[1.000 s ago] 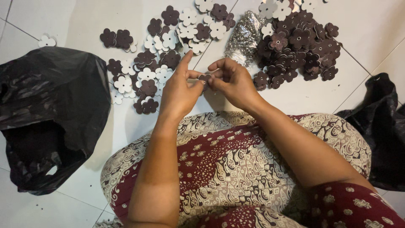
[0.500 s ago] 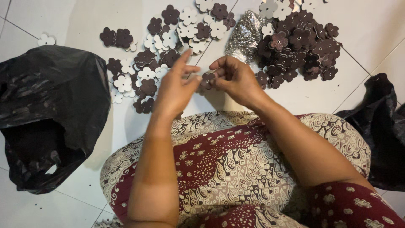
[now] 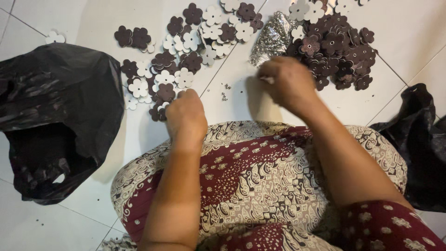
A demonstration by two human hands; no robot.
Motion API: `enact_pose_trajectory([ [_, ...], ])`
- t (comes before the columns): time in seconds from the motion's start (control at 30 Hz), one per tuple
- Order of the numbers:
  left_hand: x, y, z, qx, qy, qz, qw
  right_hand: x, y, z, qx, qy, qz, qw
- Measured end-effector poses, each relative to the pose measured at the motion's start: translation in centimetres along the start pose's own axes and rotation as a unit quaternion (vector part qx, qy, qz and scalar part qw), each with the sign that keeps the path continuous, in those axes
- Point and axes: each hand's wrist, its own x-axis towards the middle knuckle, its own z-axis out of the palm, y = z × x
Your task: The person sits on a tiled floor and assembles flower-shaped decorative pieces by inserting small metal fasteners through the center of each piece. The person repeatedly picks up a piece, aligns it, and presses the fastener into place, then sets the assembled piece aside.
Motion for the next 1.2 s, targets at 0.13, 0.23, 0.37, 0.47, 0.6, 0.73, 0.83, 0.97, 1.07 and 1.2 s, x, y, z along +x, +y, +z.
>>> enact_pose_trajectory([
  [0.13,0.4,0.2,1.0,-0.029,-0.009,-0.031,0.999,0.3,-2.3,4.4,0.136,0.029,-0.021,0.99],
  [0.23,0.6,-0.1,0.7,-0.03,0.004,0.001,1.0,-0.4,-2.8,5.3,0.126,0.076,-0.042,0.988],
  [0.37,0.7,-0.8,-0.8,-0.077,0.013,0.041,0.996,-0.8,-3.2,5.2,0.138,0.096,-0.057,0.984],
  [0.47,1.7,-0.6,-1.8,-0.168,0.019,-0.005,0.986,-0.6,-3.6,5.4,0.12,0.111,-0.065,0.984],
  [0.6,2.6,-0.2,-1.8,-0.305,0.023,-0.031,0.952,-0.4,-3.6,5.7,0.106,0.117,-0.069,0.985],
  [0.73,3.1,-0.2,-0.8,-0.362,-0.001,0.029,0.932,-0.3,-3.6,5.6,0.184,0.09,-0.02,0.979],
  [0.83,3.2,-0.1,0.0,-0.401,-0.009,0.046,0.915,-0.1,-3.9,5.5,0.302,0.08,0.018,0.95],
  [0.97,3.2,0.2,0.3,-0.412,-0.039,0.061,0.908,-0.1,-4.3,5.4,0.334,0.065,0.044,0.939],
  [1.07,3.1,0.3,0.2,-0.415,-0.051,0.07,0.906,-0.3,-4.5,5.4,0.347,0.094,0.031,0.933],
  [1.2,3.0,0.6,0.0,-0.426,-0.05,0.063,0.901,-0.4,-4.5,5.5,0.358,0.099,0.013,0.928],
])
